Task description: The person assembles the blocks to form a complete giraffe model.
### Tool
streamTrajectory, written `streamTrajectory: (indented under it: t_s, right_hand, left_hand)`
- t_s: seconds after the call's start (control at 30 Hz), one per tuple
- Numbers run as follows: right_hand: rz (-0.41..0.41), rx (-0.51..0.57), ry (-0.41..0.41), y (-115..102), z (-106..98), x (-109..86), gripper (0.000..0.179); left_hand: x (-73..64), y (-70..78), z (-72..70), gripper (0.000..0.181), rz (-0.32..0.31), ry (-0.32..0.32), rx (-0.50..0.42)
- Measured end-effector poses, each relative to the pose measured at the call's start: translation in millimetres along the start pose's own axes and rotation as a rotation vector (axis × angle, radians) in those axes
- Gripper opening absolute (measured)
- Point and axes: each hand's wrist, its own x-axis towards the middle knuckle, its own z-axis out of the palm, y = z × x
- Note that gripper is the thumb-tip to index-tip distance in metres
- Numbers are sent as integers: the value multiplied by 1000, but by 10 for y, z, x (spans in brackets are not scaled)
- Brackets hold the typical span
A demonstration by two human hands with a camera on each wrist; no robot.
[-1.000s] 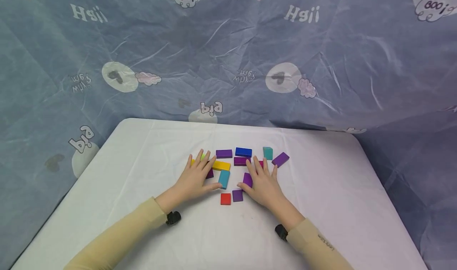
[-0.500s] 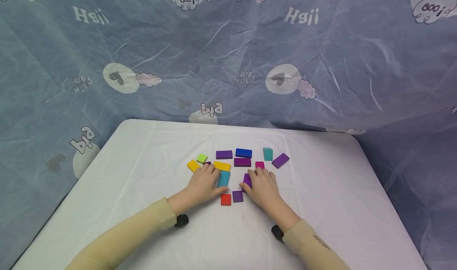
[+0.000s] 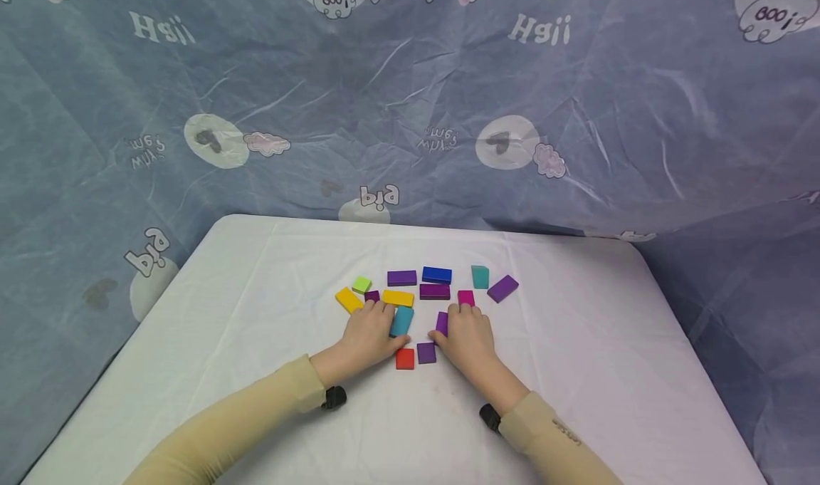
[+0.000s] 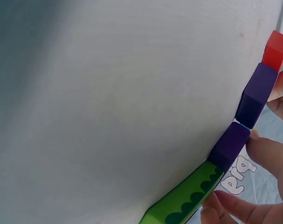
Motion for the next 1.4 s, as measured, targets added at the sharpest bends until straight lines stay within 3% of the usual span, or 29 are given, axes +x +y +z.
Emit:
streamTrajectory:
  t_s: [0.3,0.63,0.83,1.03,1.4]
  right_hand:
    - [52,49,-45,-26,14,31,54]
    - [64,63,-58,-42,-9,36,54]
    - [73,70,-71,-39,-7,37,56]
    - [54,55,-73,-29,-3,24,58]
    - [27,54,-104,-5,-15,22,55]
  left_hand:
    - [1,-51,-27,49,-51,-53,-108]
    - [-53,-282,-46,30,93,-36,-140]
    - [-91,-327,-37,31,177,-28,-205]
    - [-66,-333,13,32,177,-40,-255]
    - [-71,-342,5,27,201,-43,-267]
